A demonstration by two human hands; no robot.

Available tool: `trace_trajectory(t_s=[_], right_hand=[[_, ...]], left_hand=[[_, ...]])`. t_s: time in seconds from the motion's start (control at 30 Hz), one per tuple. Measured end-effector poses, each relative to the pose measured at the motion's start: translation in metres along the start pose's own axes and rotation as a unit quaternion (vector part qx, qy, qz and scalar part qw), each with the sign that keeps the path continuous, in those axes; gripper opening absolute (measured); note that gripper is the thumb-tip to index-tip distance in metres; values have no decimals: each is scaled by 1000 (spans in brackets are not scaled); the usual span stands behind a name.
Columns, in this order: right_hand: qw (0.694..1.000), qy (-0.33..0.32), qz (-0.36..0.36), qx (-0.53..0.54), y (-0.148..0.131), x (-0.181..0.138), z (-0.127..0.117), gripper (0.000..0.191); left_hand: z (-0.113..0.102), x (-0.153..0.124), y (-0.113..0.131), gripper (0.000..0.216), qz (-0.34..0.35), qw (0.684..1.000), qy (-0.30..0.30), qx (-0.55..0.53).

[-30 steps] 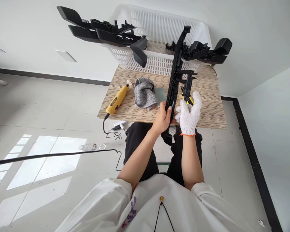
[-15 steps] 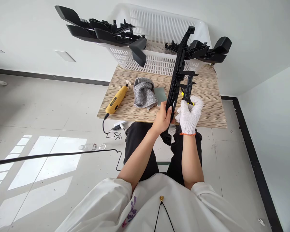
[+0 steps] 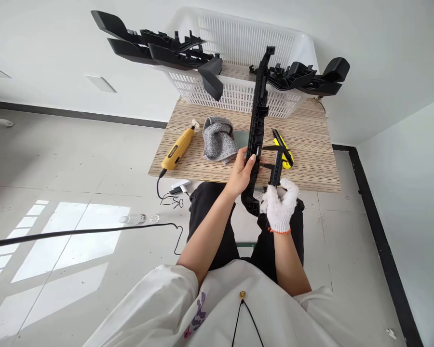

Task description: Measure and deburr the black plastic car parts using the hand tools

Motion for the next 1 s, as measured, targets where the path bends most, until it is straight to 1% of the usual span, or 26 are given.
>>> trace_trajectory(t_s=[0.1,0.17,0.3,0.43,0.6,0.73,0.87,1.0], right_hand=[[999,-12,28,-15,14,-20,-16,52],[999,-16,40,-28,18,-25,-20,52],[998,1,31,-60,19,-22,-19,51],[995,1,17,-95,16,-19,-16,50],[995,-10,47,-88,12,-20,-15,49],[992,-2,62,-105,11,-18,-14,47],[989,9,53,-135,11,-18,-15,41],[989,-3,21,-147,10,-20,-15,37]], left_hand=[[-2,1,-1,47,0,1000,1,-12],[-4,0,-1,46,2,1000,10,-20],[-5,0,-2,44,0,999,32,-8],[-5,0,-2,45,-7,1000,29,4],[-4,-2,0,43,-9,1000,22,-8],[-4,-3,3,49,-15,999,20,-35],[-3,-4,5,49,-23,997,27,-75],[-3,-4,6,45,-29,996,31,-74]])
Point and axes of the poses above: each hand's wrist, its own x-axis towards the middle knuckle, its own z-axis out of the palm, y = z × x, the point moved 2 cm from there along x, towards the middle knuckle, and after that the axes turned 6 degrees about x, right-handed, at the moved point
